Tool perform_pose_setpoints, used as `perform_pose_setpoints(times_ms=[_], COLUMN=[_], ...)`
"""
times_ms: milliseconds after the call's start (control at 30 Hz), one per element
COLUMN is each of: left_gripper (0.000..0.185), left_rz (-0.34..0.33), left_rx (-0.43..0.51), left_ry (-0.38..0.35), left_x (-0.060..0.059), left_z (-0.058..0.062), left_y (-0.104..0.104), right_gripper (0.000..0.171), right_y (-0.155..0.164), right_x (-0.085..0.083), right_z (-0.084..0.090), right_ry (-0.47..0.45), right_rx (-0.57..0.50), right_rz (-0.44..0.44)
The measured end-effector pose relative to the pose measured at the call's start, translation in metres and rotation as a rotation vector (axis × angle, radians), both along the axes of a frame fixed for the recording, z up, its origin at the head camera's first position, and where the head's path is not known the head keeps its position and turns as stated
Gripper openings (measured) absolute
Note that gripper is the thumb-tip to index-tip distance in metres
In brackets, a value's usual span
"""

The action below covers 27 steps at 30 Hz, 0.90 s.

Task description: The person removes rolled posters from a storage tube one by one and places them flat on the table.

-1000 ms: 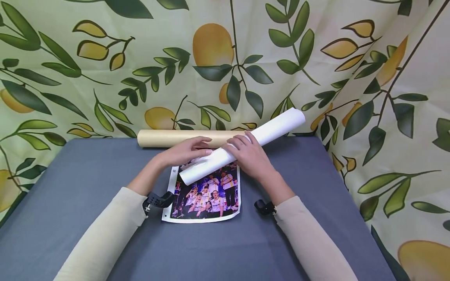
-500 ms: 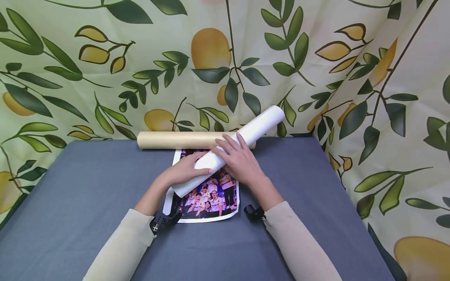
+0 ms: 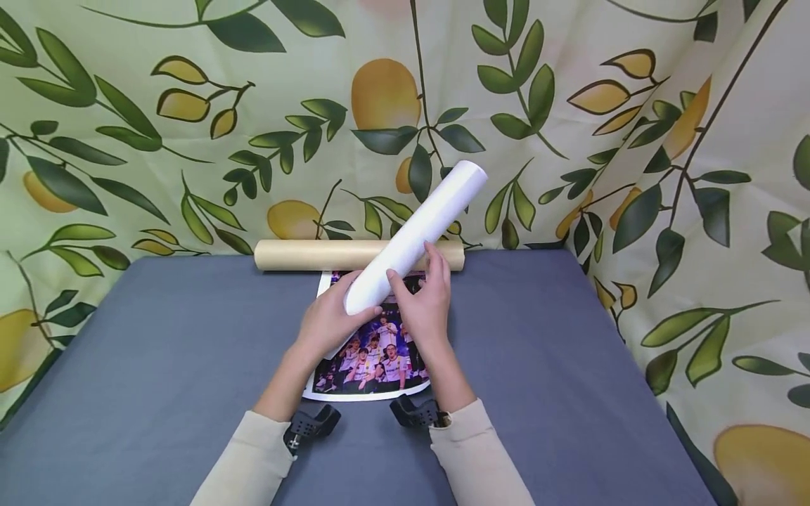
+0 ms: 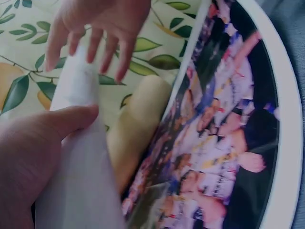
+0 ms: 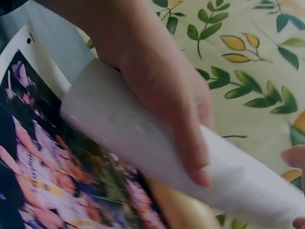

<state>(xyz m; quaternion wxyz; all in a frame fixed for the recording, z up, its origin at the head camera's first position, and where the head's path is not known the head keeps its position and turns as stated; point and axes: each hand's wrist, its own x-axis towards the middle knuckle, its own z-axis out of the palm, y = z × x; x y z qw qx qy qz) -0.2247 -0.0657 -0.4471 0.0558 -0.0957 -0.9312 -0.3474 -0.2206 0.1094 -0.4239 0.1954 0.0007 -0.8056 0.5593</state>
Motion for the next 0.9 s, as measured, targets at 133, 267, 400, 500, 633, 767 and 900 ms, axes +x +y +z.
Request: perform_pose_setpoints(times_ms=[133,267,400,500,633,767,900], left_gripper=[0.077,0.080,0.083,0.083,0.084,0.081,0.071], left_rz=[0.027,0.036,0.045,0.043,0.039,0.024,0.012], left_rx=[-0.039,-0.107,-0.161,-0.193,-0.236,-0.221,-0.184], left_ry=[0.097,0.187,0.252,0.282,0.280,0.224,0.159], left_x=[0.000,0.000,0.000,0.002,0.002,0.003,0.002], left_z=[-0.007,-0.012,-0.018,-0.021,-0.023,-0.024,-0.023], left_y=[0.005,0.007,0.008,0.011,0.014,0.013,0.010], right_gripper=[0.086,0.088,0.088,0.088,0.085,0.083,0.083], right_y=[0.002,0.007,0.008,0.009,0.011,0.013,0.018], right_x=[-0.008,-0.015,-0.019,-0.020,-0.022,-0.021,-0.019], right_z=[-0.017,-0.028,-0.031,-0.036,-0.042,-0.047,-0.050], right_ry=[-0.056,-0.095,-0.123,-0.148,-0.179,-0.193,-0.210], right_rx=[-0.118,-0.238,-0.375,-0.440,-0.483,-0.518,-0.540], right_rz=[0.007,0.068,0.097,0.081,0.071,0.077,0.115])
